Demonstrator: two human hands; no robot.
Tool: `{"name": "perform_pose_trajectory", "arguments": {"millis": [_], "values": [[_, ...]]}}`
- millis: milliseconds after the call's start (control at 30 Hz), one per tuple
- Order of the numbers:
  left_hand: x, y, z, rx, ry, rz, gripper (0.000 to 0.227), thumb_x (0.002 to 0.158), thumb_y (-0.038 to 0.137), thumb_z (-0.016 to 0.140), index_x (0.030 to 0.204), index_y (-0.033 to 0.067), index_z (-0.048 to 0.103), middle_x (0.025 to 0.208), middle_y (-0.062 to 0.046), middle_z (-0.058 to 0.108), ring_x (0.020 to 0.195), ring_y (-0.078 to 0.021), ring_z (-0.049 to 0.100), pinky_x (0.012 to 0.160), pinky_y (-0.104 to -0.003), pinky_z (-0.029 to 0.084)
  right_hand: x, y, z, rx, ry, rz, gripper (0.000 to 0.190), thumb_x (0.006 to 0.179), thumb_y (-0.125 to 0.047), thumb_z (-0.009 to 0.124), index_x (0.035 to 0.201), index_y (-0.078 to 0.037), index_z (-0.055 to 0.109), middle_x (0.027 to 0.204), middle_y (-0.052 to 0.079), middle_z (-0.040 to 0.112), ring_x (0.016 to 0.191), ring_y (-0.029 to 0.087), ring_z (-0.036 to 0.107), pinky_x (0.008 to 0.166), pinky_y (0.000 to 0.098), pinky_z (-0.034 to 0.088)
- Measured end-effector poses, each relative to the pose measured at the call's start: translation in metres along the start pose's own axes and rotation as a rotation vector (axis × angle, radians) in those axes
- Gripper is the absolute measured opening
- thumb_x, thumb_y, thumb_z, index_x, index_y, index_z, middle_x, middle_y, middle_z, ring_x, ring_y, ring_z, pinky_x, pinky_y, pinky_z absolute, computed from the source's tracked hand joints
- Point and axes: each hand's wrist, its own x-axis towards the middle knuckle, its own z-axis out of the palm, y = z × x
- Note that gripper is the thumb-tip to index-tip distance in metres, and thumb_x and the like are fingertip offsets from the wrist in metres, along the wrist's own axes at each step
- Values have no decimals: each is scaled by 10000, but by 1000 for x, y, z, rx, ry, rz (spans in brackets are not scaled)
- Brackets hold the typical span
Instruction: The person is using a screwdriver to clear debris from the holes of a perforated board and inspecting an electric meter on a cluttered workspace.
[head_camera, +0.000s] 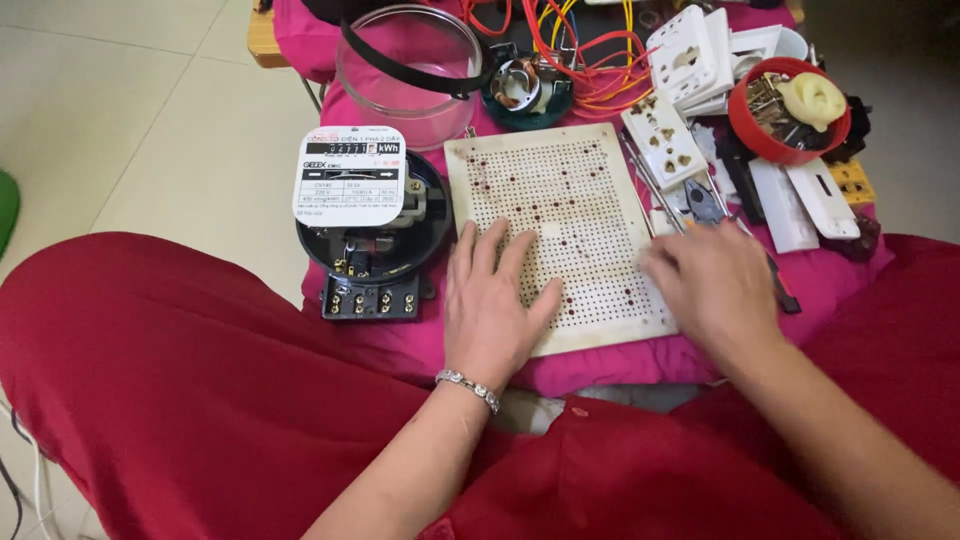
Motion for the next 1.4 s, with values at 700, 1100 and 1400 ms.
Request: {"name": "perform_pose_trajectory", "arguments": {"millis": [700, 1100, 1400], "values": [[2, 3, -11, 34, -187, -38, 605, 909, 458, 645, 1424, 147, 587, 1513, -162, 467, 1506, -430, 282, 1216, -593, 246, 50, 43, 54, -13, 79, -28, 160, 979, -374, 697, 964, -241, 786, 890, 60, 735, 917, 360, 677, 800, 494, 529], [0, 1, 4, 63, 0, -10, 588, 819, 439, 705, 1335, 163, 659, 1522, -100, 503, 1474, -391, 347, 1156, -479, 323, -19, 18, -2, 101, -116, 34, 184, 897, -310, 699, 922, -152, 790, 892, 30, 740, 867, 267, 613, 859, 403, 479], [0, 2, 2, 93, 31, 27, 597, 809, 435, 706, 1322, 133, 662, 1475, -127, 541, 1446, -405, 384, 1143, -489, 345, 78, 20, 28, 101, 23, -45, 169, 912, -241, 728, 943, -95, 806, 909, 135, 748, 847, 371, 641, 775, 490, 515]]}}
